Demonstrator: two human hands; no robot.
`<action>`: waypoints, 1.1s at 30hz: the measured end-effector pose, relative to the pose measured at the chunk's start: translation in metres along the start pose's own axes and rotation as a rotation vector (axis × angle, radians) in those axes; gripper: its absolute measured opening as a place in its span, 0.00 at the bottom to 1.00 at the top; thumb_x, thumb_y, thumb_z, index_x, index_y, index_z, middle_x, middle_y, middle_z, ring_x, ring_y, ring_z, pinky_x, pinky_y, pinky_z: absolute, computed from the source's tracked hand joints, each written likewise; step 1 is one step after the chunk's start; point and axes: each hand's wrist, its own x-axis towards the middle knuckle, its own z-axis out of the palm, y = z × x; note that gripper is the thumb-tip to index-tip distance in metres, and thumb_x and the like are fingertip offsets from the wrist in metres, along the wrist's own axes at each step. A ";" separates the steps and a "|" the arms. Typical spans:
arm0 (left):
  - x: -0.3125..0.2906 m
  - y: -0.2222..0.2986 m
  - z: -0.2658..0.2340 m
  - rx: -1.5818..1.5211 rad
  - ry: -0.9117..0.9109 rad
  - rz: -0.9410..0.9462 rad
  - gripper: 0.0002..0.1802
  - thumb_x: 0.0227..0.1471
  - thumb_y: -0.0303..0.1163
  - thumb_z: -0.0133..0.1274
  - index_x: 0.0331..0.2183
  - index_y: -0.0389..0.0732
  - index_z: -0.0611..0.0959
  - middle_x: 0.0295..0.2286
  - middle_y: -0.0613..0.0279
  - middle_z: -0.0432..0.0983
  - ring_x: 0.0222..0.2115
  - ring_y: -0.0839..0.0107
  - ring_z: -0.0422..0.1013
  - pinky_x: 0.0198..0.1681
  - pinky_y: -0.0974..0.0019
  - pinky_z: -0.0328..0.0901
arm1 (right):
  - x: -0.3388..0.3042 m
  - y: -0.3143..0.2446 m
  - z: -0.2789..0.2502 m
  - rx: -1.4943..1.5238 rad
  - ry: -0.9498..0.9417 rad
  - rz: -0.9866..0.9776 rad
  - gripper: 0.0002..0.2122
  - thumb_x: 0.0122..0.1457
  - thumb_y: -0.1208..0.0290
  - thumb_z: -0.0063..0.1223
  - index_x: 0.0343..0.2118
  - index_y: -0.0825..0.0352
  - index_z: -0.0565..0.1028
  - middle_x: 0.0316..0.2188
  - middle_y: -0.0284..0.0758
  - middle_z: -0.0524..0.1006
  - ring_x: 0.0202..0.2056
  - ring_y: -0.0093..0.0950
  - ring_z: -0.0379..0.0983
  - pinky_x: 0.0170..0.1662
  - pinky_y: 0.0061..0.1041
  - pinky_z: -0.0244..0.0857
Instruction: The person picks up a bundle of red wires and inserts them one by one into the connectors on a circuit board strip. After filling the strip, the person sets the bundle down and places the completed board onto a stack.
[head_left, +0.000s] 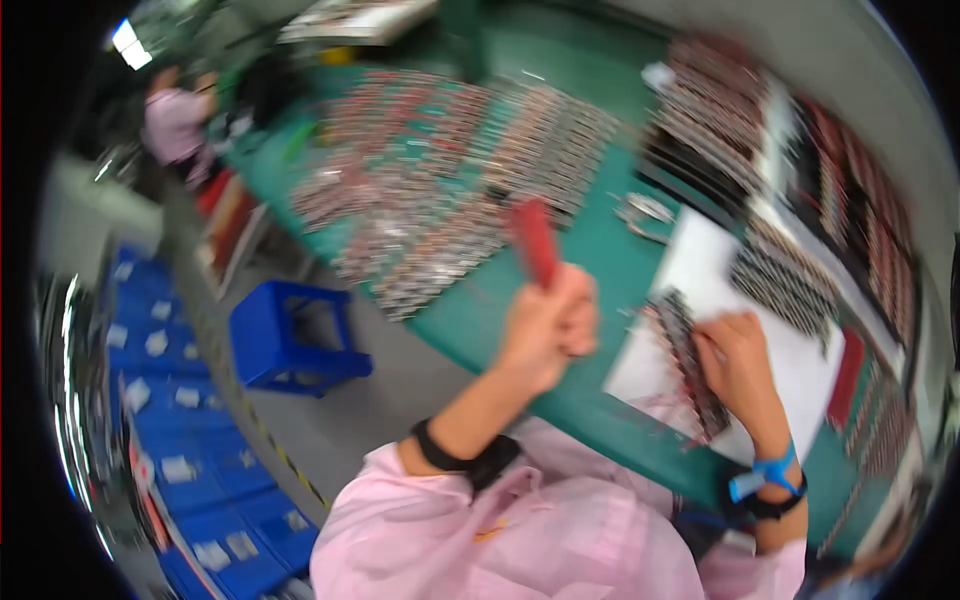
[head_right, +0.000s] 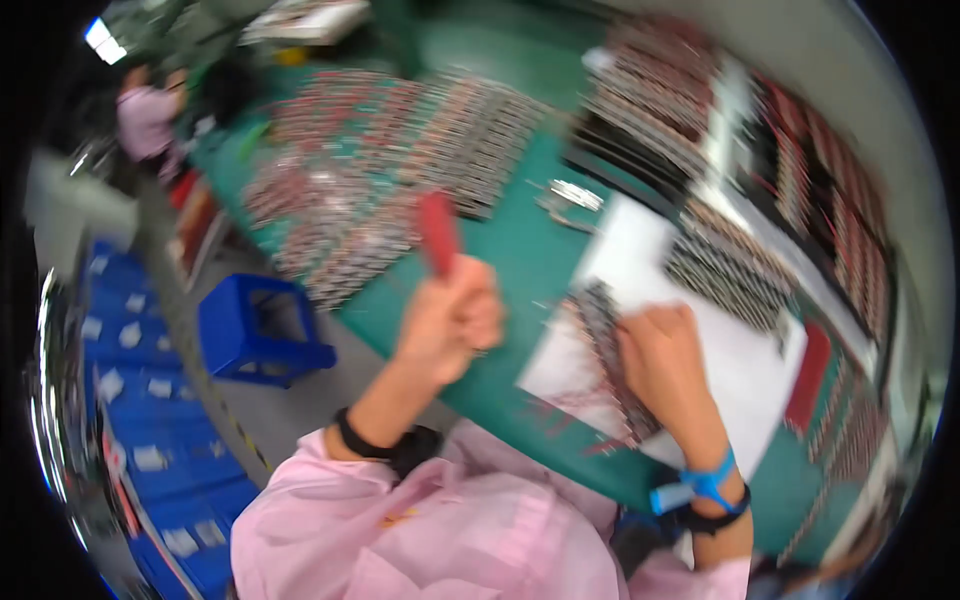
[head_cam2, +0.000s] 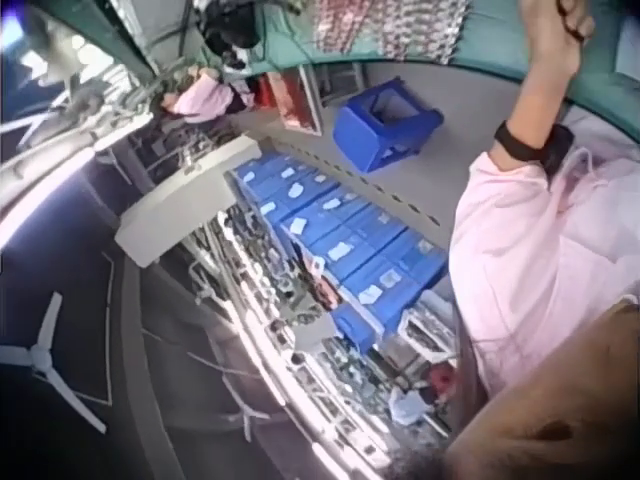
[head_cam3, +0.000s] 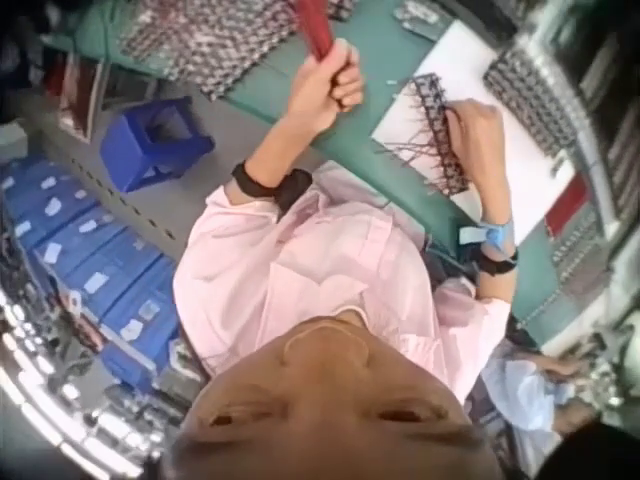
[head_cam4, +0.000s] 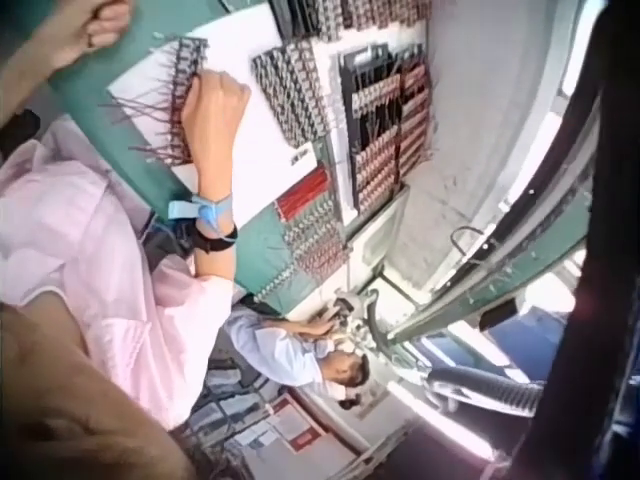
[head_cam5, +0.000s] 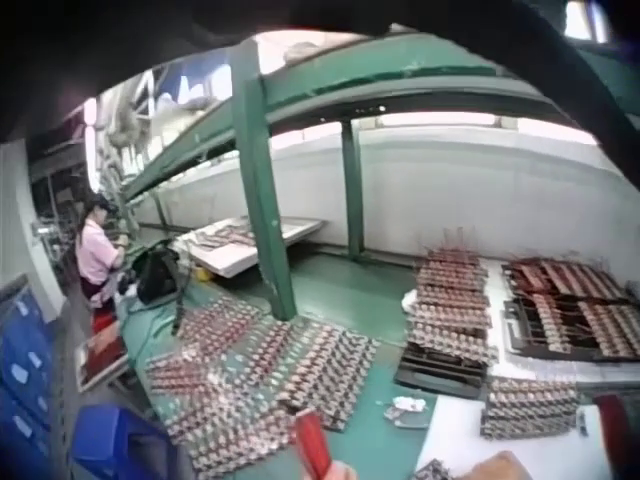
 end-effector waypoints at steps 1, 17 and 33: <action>0.007 -0.004 0.005 -0.013 0.010 -0.005 0.15 0.49 0.42 0.39 0.18 0.43 0.64 0.11 0.73 0.53 0.10 0.82 0.50 0.12 0.78 0.48 | -0.001 0.001 -0.001 0.015 -0.041 0.050 0.01 0.39 0.80 0.47 0.19 0.70 0.69 0.16 0.38 0.66 0.21 0.35 0.62 0.30 0.28 0.53; 0.024 -0.023 0.052 -0.164 -0.320 0.224 0.18 0.48 0.44 0.39 0.27 0.38 0.72 0.24 0.62 0.69 0.27 0.71 0.67 0.29 0.69 0.64 | 0.032 -0.070 -0.016 0.343 0.149 -0.009 0.05 0.42 0.77 0.48 0.19 0.74 0.67 0.11 0.37 0.67 0.13 0.24 0.63 0.17 0.20 0.55; -0.002 -0.024 0.037 -0.114 -0.315 0.360 0.18 0.47 0.44 0.41 0.26 0.38 0.73 0.21 0.63 0.70 0.20 0.74 0.67 0.19 0.71 0.61 | 0.036 -0.091 -0.015 0.407 -0.134 0.104 0.04 0.42 0.79 0.42 0.17 0.73 0.67 0.10 0.30 0.67 0.12 0.18 0.61 0.15 0.15 0.55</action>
